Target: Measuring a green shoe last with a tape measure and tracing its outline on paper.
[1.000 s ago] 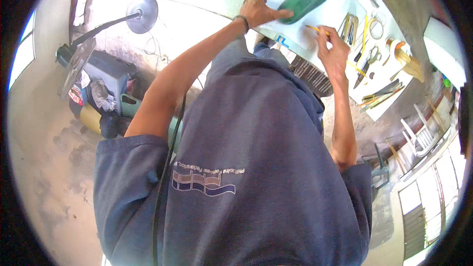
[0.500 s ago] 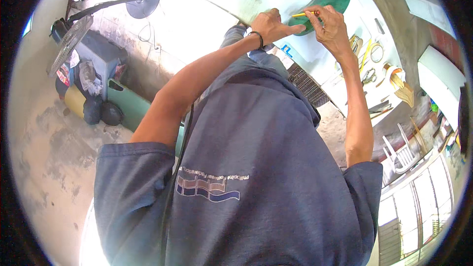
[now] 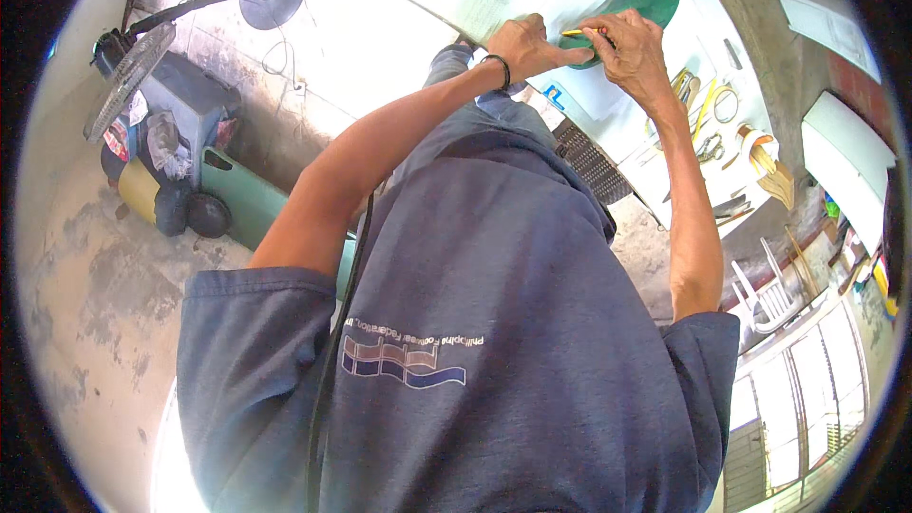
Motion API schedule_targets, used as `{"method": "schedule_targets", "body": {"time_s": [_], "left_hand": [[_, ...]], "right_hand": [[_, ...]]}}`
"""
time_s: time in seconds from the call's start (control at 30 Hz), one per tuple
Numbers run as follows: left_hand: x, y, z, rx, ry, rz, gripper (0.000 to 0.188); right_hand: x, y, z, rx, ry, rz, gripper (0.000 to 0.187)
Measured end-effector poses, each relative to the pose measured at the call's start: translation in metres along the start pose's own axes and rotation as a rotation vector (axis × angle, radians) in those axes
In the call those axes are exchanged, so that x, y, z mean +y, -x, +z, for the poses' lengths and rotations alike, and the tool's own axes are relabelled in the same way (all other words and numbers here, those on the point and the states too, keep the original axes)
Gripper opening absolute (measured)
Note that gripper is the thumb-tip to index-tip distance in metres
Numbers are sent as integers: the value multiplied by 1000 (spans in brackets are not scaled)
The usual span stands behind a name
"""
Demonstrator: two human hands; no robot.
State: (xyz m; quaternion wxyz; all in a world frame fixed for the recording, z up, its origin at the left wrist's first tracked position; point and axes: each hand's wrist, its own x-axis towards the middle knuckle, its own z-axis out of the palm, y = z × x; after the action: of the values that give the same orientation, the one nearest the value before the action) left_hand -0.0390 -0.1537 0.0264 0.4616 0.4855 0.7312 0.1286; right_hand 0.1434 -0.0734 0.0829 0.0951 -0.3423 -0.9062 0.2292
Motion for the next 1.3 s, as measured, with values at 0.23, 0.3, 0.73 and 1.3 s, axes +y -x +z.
{"method": "schedule_targets", "body": {"time_s": [0.23,0.3,0.73,1.3], "left_hand": [[-2,-2,0,12,-26,35,89],[0,-2,-2,7,-28,23,89],[10,2,-10,-98,13,-37,91],[9,1,-11,-121,27,-34,93]], "right_hand": [[-1,-1,0,-37,26,10,18],[0,-3,1,-23,19,2,17],[28,-22,-20,33,12,29,17],[75,-40,-31,102,14,128,25]]}}
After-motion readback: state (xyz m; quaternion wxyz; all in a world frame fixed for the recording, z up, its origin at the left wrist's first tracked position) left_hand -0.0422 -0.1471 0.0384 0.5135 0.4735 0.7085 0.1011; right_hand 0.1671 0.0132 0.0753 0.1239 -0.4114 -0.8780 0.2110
